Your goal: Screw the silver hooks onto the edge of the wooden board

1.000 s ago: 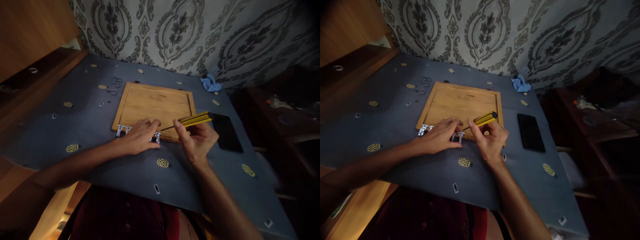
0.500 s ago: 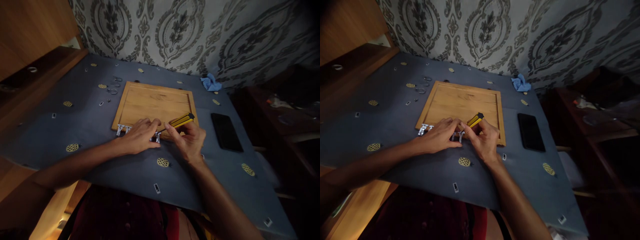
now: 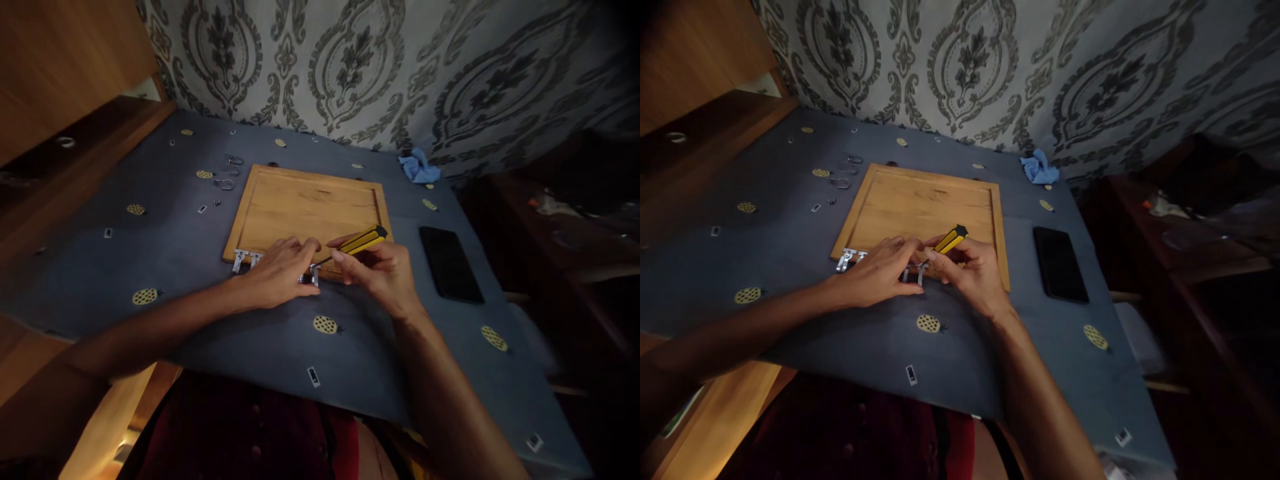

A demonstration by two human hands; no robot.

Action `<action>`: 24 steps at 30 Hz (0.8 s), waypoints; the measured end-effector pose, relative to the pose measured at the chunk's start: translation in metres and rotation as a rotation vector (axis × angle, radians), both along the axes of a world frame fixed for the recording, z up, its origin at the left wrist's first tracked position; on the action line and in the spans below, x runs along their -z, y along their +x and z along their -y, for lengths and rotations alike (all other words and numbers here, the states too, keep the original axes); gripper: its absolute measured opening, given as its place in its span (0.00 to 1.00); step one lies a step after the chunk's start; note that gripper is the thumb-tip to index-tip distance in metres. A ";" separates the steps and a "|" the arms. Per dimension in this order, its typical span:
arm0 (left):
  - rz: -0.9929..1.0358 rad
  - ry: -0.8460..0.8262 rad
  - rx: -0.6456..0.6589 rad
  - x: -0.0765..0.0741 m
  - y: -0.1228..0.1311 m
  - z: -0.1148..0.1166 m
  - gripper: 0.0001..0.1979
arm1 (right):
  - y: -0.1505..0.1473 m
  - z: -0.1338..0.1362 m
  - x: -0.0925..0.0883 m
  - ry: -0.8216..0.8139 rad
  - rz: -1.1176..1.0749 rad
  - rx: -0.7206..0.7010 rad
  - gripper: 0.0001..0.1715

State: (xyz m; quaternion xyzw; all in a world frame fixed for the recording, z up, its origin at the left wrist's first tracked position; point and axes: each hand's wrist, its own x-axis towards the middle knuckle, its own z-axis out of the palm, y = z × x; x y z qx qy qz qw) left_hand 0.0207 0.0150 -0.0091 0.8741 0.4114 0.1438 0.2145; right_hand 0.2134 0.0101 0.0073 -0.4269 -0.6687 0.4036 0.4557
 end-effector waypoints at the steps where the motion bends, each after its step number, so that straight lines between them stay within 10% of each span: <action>1: 0.000 0.002 0.000 0.001 0.000 0.000 0.26 | 0.000 0.000 0.002 0.022 0.008 0.029 0.21; 10: 0.022 0.015 -0.001 0.002 0.000 0.001 0.25 | -0.008 0.003 0.021 0.321 0.244 0.292 0.24; 19: -0.010 -0.011 -0.012 -0.003 0.001 0.001 0.26 | -0.004 0.003 0.004 0.037 0.103 0.078 0.20; 24: -0.010 -0.012 -0.007 -0.002 0.001 0.000 0.26 | 0.000 0.006 0.007 0.160 0.041 0.313 0.20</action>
